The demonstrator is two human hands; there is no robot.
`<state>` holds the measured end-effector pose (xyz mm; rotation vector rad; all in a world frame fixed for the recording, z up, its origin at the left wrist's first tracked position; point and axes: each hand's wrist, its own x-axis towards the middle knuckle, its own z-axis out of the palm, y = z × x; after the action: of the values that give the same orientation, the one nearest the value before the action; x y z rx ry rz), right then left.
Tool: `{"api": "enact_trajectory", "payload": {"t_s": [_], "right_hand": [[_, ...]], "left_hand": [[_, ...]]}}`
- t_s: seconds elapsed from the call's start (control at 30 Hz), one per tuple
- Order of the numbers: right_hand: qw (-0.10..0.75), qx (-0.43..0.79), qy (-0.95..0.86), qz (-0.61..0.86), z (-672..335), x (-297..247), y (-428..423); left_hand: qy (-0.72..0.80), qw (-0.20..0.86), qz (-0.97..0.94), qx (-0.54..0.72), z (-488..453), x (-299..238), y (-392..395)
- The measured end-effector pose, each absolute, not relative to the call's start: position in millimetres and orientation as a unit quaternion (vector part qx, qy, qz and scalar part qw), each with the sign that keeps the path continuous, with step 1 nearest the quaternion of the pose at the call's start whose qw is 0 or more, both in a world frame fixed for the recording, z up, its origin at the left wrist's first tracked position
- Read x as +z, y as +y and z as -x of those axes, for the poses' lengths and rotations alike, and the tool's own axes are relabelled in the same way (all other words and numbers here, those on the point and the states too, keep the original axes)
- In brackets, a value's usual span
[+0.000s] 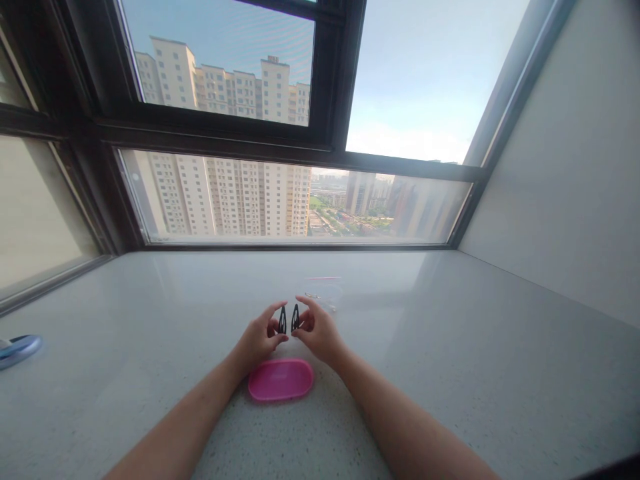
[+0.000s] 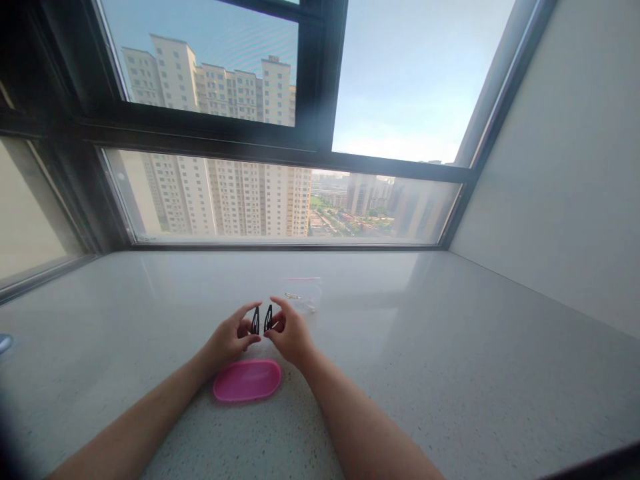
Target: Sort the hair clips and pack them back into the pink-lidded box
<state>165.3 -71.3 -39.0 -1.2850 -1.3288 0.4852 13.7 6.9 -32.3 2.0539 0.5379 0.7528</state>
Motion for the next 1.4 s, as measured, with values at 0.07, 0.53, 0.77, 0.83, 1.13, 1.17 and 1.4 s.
{"api": "enact_trajectory", "payload": {"t_s": [0.07, 0.53, 0.77, 0.83, 1.13, 1.17, 1.4], "right_hand": [[0.580, 0.209, -0.565, 0.549, -165.2, -38.2, -71.7], [0.569, 0.205, -0.572, 0.555, -164.7, -37.2, -73.5], [0.575, 0.207, -0.567, 0.552, -163.7, -35.2, -74.4], [0.574, 0.213, -0.570, 0.548, -163.2, -35.7, -74.3], [0.582, 0.265, -0.566, 0.520, -162.0, -39.6, -71.6], [0.582, 0.264, -0.565, 0.521, -162.4, -39.5, -71.5], [0.579, 0.257, -0.568, 0.525, -164.0, -39.1, -70.7]], "left_hand": [[0.220, 0.425, -0.824, 0.302, -13.5, -31.4, 6.6], [0.218, 0.430, -0.821, 0.306, -13.1, -32.3, 7.9], [0.215, 0.432, -0.818, 0.315, -13.3, -32.4, 6.7], [0.214, 0.431, -0.817, 0.319, -13.5, -32.7, 6.6], [0.216, 0.429, -0.813, 0.328, -14.8, -33.3, 6.8], [0.216, 0.431, -0.812, 0.330, -14.8, -33.4, 6.9], [0.219, 0.441, -0.806, 0.327, -14.3, -33.8, 7.1]]}}
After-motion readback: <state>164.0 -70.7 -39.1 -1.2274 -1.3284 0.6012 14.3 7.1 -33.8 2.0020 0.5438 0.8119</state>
